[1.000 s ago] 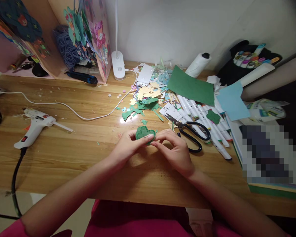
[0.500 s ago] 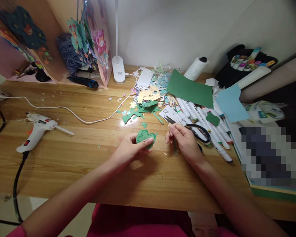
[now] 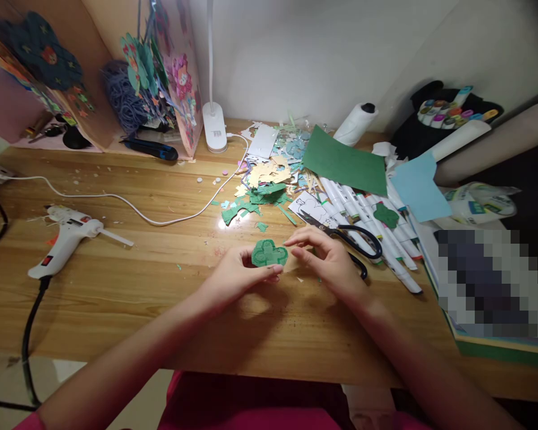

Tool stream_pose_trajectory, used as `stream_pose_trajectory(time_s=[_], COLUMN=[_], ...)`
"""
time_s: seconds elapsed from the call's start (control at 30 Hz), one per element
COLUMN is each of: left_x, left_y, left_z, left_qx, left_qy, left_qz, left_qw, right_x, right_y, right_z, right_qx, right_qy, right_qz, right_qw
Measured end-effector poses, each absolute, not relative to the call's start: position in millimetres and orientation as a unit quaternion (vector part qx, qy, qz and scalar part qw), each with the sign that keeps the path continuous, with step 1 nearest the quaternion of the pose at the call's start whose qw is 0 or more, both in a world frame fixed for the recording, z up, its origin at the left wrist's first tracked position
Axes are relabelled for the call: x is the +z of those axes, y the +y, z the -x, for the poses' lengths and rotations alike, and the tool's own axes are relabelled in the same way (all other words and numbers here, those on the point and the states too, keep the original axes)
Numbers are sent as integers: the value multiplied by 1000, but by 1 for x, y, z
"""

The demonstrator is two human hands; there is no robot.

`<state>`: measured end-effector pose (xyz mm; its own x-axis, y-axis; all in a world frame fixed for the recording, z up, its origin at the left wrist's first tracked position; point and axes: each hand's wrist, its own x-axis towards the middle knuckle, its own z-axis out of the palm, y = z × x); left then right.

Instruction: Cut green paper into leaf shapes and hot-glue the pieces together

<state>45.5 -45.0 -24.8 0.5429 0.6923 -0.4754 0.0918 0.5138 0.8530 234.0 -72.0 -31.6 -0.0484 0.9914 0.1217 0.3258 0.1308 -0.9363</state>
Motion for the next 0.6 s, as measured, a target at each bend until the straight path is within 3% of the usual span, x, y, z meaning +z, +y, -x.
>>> stream_pose_trajectory(time_s=[0.3, 0.6], left_x=[-30, -37], left_y=[-47, -50], left_z=[-46, -46], left_qx=[204, 168], left_qy=[414, 396], left_qz=[-542, -573], left_qw=[702, 697], right_x=[-30, -27], right_y=[-77, -80], right_z=[-228, -227], right_qx=[452, 399], right_qy=[-601, -621], right_qz=[523, 534], right_qw=[402, 413])
